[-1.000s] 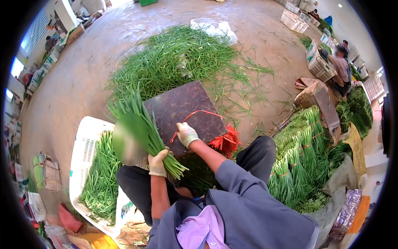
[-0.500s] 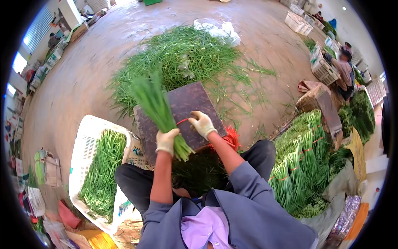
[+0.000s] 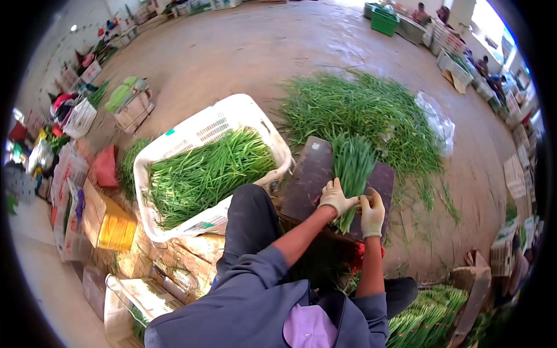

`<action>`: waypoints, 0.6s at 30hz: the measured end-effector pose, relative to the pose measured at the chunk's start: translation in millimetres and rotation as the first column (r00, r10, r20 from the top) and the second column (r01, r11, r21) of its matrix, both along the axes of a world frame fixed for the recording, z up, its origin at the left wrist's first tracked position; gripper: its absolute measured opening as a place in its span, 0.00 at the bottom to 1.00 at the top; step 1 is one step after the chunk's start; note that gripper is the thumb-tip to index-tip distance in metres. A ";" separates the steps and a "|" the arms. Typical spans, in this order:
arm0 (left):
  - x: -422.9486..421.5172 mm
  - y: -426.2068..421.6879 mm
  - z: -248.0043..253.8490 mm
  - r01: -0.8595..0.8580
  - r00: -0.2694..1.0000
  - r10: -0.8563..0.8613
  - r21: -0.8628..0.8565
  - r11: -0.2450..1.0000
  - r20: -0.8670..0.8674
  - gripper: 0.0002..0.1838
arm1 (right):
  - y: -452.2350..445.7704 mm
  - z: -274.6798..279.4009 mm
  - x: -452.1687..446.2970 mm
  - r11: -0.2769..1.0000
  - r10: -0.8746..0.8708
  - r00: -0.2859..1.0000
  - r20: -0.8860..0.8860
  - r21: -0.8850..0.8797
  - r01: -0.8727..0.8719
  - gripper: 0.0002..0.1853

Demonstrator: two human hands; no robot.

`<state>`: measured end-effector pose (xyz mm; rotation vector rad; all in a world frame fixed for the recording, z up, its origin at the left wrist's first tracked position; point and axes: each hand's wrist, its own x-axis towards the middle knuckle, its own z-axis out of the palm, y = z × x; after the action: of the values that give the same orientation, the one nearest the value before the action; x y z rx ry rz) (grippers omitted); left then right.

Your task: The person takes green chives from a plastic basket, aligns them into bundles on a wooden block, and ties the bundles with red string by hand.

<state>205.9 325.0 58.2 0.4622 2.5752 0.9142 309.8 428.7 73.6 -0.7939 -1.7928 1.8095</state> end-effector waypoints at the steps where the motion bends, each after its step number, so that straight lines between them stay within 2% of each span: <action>1: -11.4 -22.9 9.7 0.089 0.994 -0.098 0.203 0.975 0.037 0.58 | -7.9 -1.7 -11.6 1.000 0.025 0.999 -0.045 0.000 -0.026 0.20; 3: -45.1 -90.1 49.7 0.098 0.995 -0.081 0.437 0.894 -0.058 0.42 | -34.9 10.6 -35.6 0.991 0.091 0.996 -0.001 0.100 -0.091 0.19; 4: -67.1 -120.8 62.2 0.003 0.991 -0.076 0.554 0.833 0.109 0.35 | -46.3 10.1 -48.4 0.978 0.136 0.991 0.016 0.157 -0.137 0.19; 5: -90.1 -156.3 89.3 -0.028 0.996 -0.020 0.517 0.855 0.087 0.30 | -61.1 9.3 -64.1 0.954 0.167 0.985 0.043 0.247 -0.173 0.18; 7: -155.8 -215.1 59.9 -0.128 0.991 0.134 0.504 0.854 0.025 0.29 | -90.4 -7.5 -100.9 0.831 0.214 0.976 0.040 0.517 -0.204 0.20; 8: -187.9 -243.5 36.9 -0.218 0.974 0.221 0.498 0.839 0.054 0.31 | -107.4 -11.3 -121.4 0.811 0.269 0.963 0.012 0.537 -0.233 0.21; 10: -239.7 -296.8 5.4 -0.310 0.942 0.330 0.206 0.928 -0.067 0.36 | -138.6 -10.2 -161.0 0.739 0.330 0.944 -0.016 0.626 -0.248 0.23; 11: -260.4 -317.6 -16.3 -0.328 0.939 0.337 0.118 0.937 -0.069 0.39 | -149.0 -12.3 -179.4 0.685 0.385 0.923 0.020 0.664 -0.300 0.24; 12: -276.1 -332.6 -35.8 -0.343 0.936 0.344 0.026 0.939 -0.068 0.42 | -158.0 -15.6 -197.0 0.597 0.403 0.914 0.035 0.747 -0.292 0.24; 15: -313.6 -348.0 -78.5 -0.347 0.938 0.331 -0.218 0.912 -0.108 0.50 | -177.3 -33.2 -224.4 0.460 0.396 0.917 0.041 0.856 -0.237 0.22; 18: -347.7 -344.4 -98.9 -0.275 0.949 0.312 -0.346 0.897 0.054 0.60 | -174.6 -44.4 -225.3 0.436 0.429 0.901 0.058 0.861 -0.263 0.20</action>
<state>-141.8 -19.4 -40.7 -0.0760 2.6673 0.5486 84.5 254.1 29.1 0.1655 -2.4737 0.8364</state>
